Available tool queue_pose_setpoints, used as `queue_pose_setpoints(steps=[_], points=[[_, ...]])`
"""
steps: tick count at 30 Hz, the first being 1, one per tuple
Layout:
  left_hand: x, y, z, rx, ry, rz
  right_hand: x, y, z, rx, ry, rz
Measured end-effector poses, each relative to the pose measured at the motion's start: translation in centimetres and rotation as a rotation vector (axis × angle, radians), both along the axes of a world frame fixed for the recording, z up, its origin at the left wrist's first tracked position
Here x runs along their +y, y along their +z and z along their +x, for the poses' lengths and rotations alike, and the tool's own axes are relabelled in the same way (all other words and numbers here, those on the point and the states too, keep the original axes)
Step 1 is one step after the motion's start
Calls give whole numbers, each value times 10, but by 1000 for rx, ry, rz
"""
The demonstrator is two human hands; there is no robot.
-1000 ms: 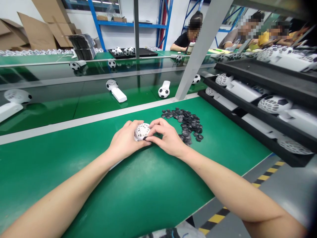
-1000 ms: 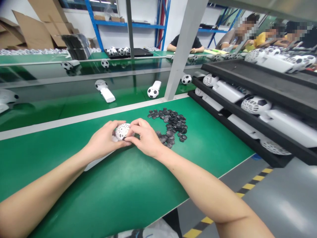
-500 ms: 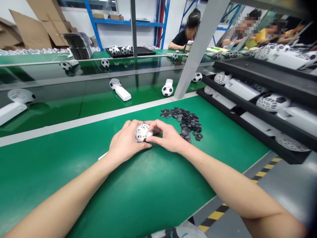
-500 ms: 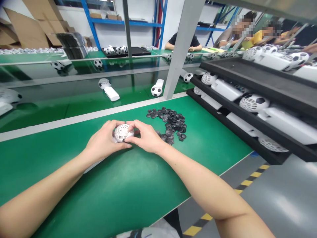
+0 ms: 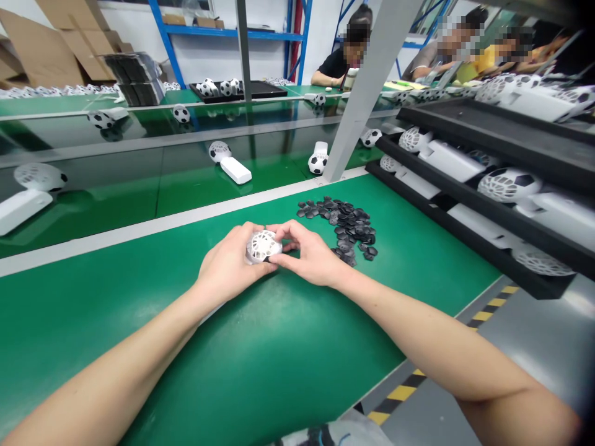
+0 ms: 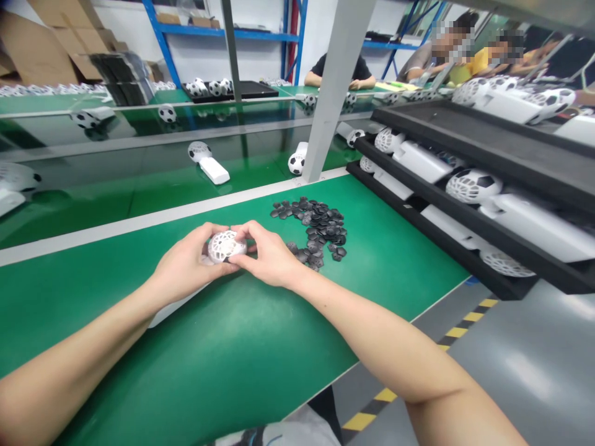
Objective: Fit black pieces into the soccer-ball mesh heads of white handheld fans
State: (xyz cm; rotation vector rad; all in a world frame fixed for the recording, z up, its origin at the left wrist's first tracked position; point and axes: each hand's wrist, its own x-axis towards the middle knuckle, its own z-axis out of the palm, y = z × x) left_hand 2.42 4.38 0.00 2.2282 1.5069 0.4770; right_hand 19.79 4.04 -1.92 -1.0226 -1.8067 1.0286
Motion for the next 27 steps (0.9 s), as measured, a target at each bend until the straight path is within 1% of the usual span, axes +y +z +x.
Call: queue_pose_setpoints(steps=[2, 3, 4, 6, 7, 8, 10, 13, 16, 20, 22, 25, 27], points=[[0, 0, -2, 6, -34, -13, 6, 1, 7, 7, -18, -37], [1, 0, -3, 9, -51, -32, 9, 1, 13, -23, -58, -38], [2, 0, -5, 18, -60, -55, 12, 0, 19, -85, -117, -17], [6, 0, -9, 61, -65, -83, 17, 0, 30, -282, -244, 65], [8, 0, -11, 87, -70, -78, 18, -1, 34, -385, -273, 105], [10, 0, -13, 112, -83, -61, 19, -2, 37, -470, -273, 135], [13, -1, -15, 145, -123, -11, 18, -3, 37, -584, -215, 155], [15, -3, -16, 165, -158, 35, 16, -2, 32, -663, -177, 131], [12, -3, -15, 176, -183, 63, 12, -2, 29, -635, -168, 99], [7, -1, -12, 214, -193, 93, 8, 1, 30, -499, -80, 77], [6, 0, -10, 234, -193, 96, 7, 3, 31, -446, -66, 108], [5, -1, -10, 249, -192, 115, 5, 8, 33, -371, -64, 208], [6, -3, -11, 252, -192, 132, 2, 12, 33, -327, -29, 268]])
